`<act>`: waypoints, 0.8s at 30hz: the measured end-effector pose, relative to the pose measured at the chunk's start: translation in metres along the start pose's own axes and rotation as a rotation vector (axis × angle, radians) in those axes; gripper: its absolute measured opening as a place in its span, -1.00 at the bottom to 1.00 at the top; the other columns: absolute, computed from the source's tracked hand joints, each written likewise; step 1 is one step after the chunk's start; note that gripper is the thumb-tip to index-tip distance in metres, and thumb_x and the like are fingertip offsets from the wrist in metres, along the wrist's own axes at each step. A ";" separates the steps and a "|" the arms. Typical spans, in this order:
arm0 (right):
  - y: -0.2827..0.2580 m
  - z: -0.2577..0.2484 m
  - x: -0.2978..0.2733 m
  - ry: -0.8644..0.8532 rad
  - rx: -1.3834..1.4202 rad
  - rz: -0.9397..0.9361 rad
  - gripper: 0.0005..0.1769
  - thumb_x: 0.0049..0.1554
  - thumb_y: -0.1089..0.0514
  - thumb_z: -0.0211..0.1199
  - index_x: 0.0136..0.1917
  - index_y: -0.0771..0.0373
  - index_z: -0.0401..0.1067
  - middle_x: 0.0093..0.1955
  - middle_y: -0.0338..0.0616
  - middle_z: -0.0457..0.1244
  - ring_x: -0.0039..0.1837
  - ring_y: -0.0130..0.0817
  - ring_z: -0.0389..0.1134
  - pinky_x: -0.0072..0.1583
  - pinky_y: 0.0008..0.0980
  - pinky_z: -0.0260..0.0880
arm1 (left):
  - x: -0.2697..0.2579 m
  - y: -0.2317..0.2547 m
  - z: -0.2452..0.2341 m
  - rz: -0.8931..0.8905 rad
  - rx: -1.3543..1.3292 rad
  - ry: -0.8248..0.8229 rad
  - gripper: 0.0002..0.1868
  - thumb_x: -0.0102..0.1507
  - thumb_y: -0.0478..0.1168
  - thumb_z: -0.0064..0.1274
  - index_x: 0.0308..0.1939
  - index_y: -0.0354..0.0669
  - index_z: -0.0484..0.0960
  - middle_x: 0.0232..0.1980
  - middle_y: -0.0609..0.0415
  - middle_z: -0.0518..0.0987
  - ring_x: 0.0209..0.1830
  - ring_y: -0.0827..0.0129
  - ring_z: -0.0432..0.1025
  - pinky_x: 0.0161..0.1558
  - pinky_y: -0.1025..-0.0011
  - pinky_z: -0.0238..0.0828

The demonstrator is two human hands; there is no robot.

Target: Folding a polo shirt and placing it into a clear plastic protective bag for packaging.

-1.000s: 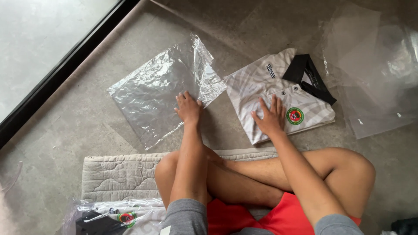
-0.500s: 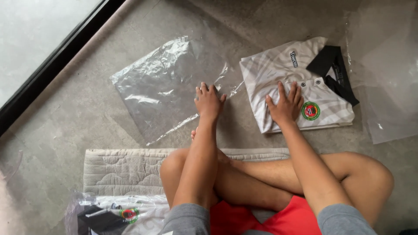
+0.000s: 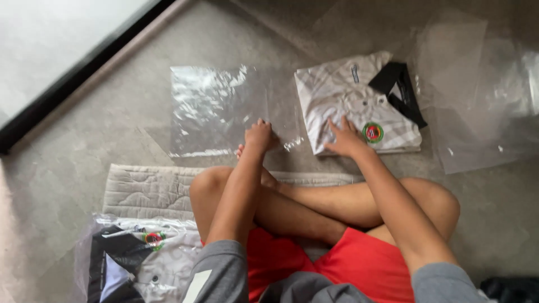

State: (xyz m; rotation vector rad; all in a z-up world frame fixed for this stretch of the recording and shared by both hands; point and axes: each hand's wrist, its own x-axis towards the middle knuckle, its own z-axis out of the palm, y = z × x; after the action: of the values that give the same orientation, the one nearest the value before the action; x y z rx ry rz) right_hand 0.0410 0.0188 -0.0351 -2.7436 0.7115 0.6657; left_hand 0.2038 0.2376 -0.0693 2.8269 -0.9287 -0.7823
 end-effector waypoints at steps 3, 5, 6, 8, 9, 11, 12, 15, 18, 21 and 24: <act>0.019 -0.003 -0.025 -0.021 -0.180 -0.136 -0.11 -0.06 -0.36 0.12 0.45 -0.20 -0.10 0.51 0.10 -0.26 0.49 0.02 -0.19 0.32 0.04 0.01 | -0.027 0.023 -0.028 0.062 0.094 0.052 -0.41 0.11 0.15 0.01 0.09 -0.10 0.43 0.15 -0.03 0.35 0.17 0.09 0.28 0.02 0.02 0.31; 0.036 0.007 -0.028 0.003 -0.160 -0.093 -0.13 -0.05 -0.36 0.09 0.45 -0.23 -0.10 0.50 0.05 -0.24 0.49 -0.04 -0.18 0.32 0.02 -0.01 | -0.043 0.037 -0.046 0.105 0.025 0.070 -0.47 0.12 0.10 0.00 0.05 -0.14 0.45 0.10 -0.07 0.39 0.12 0.05 0.32 -0.02 0.03 0.34; 0.044 0.014 -0.028 0.007 -0.147 -0.058 -0.15 -0.04 -0.37 0.06 0.45 -0.26 -0.11 0.50 0.00 -0.21 0.50 -0.09 -0.17 0.33 -0.01 -0.02 | -0.050 0.044 -0.053 0.137 -0.055 0.071 -0.52 0.13 0.05 -0.01 0.00 -0.17 0.48 0.05 -0.10 0.42 0.07 0.01 0.36 -0.05 0.04 0.37; 0.046 0.024 -0.027 -0.013 -0.089 0.016 -0.13 -0.06 -0.40 0.05 0.45 -0.28 -0.14 0.51 -0.01 -0.24 0.51 -0.07 -0.22 0.36 0.02 -0.09 | -0.056 0.055 -0.051 0.140 -0.131 0.049 -0.55 0.14 0.04 -0.02 -0.01 -0.17 0.48 0.01 -0.12 0.45 0.05 0.02 0.38 -0.06 0.06 0.38; 0.048 0.027 -0.024 -0.038 -0.046 0.082 -0.10 -0.07 -0.43 0.05 0.45 -0.30 -0.17 0.52 -0.03 -0.27 0.52 -0.04 -0.27 0.38 0.04 -0.16 | -0.056 0.062 -0.051 0.134 -0.222 0.029 -0.57 0.16 0.02 -0.03 -0.02 -0.16 0.49 -0.03 -0.13 0.48 0.04 0.02 0.39 -0.06 0.08 0.39; 0.024 0.013 -0.032 0.024 -0.039 0.069 -0.12 -0.04 -0.36 0.06 0.46 -0.22 -0.16 0.52 0.02 -0.27 0.51 -0.02 -0.26 0.39 0.05 -0.21 | -0.074 0.075 -0.057 0.120 -0.366 0.032 -0.59 0.17 0.00 -0.05 -0.05 -0.21 0.50 -0.09 -0.17 0.52 -0.02 -0.02 0.42 -0.09 0.09 0.39; 0.013 0.006 -0.037 0.074 -0.042 0.050 -0.15 0.00 -0.28 0.07 0.47 -0.14 -0.15 0.51 0.08 -0.27 0.50 -0.01 -0.24 0.39 0.06 -0.25 | -0.084 0.081 -0.058 0.094 -0.522 0.026 -0.61 0.18 -0.03 -0.07 -0.07 -0.26 0.52 -0.15 -0.22 0.55 -0.07 -0.05 0.44 -0.11 0.10 0.39; -0.016 -0.015 -0.063 0.116 -0.171 -0.028 -0.23 0.02 -0.20 0.08 0.43 -0.04 -0.03 0.49 0.12 -0.20 0.48 -0.01 -0.16 0.39 0.01 -0.25 | -0.057 0.074 -0.004 -0.027 -0.554 0.030 -0.62 0.19 0.01 -0.10 -0.13 -0.20 0.56 -0.24 -0.17 0.57 -0.16 0.04 0.49 -0.17 0.17 0.42; 0.000 0.008 -0.041 0.222 -0.262 -0.070 -0.23 -0.09 -0.15 0.20 0.36 -0.02 0.11 0.39 0.06 -0.03 0.35 -0.10 0.04 0.38 -0.04 -0.20 | -0.065 0.087 -0.010 -0.061 -0.598 -0.105 -0.58 0.22 0.01 -0.15 -0.36 -0.30 0.60 -0.66 -0.03 0.52 -0.62 0.21 0.51 -0.34 0.20 0.45; 0.015 0.036 -0.016 0.297 -0.303 -0.118 -0.31 -0.12 -0.13 0.21 0.29 -0.07 0.20 0.26 0.04 0.10 0.22 -0.13 0.16 0.29 -0.08 -0.11 | -0.060 0.089 -0.014 -0.083 -0.560 -0.150 -0.53 0.21 0.08 -0.15 -0.53 -0.20 0.60 -0.74 -0.01 0.49 -0.65 0.19 0.50 -0.39 0.27 0.44; 0.008 0.028 -0.023 0.197 -0.145 -0.096 -0.39 -0.07 -0.10 0.17 0.27 -0.14 0.22 0.34 0.06 0.01 0.24 -0.09 0.21 0.22 -0.16 0.03 | -0.065 0.091 -0.016 -0.072 -0.568 -0.203 -0.53 0.23 0.06 -0.16 -0.42 -0.31 0.60 -0.71 -0.04 0.51 -0.56 0.17 0.52 -0.29 0.28 0.44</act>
State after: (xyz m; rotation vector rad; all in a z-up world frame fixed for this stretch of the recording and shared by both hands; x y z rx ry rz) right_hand 0.0090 0.0302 -0.0495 -2.9856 0.5864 0.4475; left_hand 0.1180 0.1989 -0.0074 2.3229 -0.5103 -1.1441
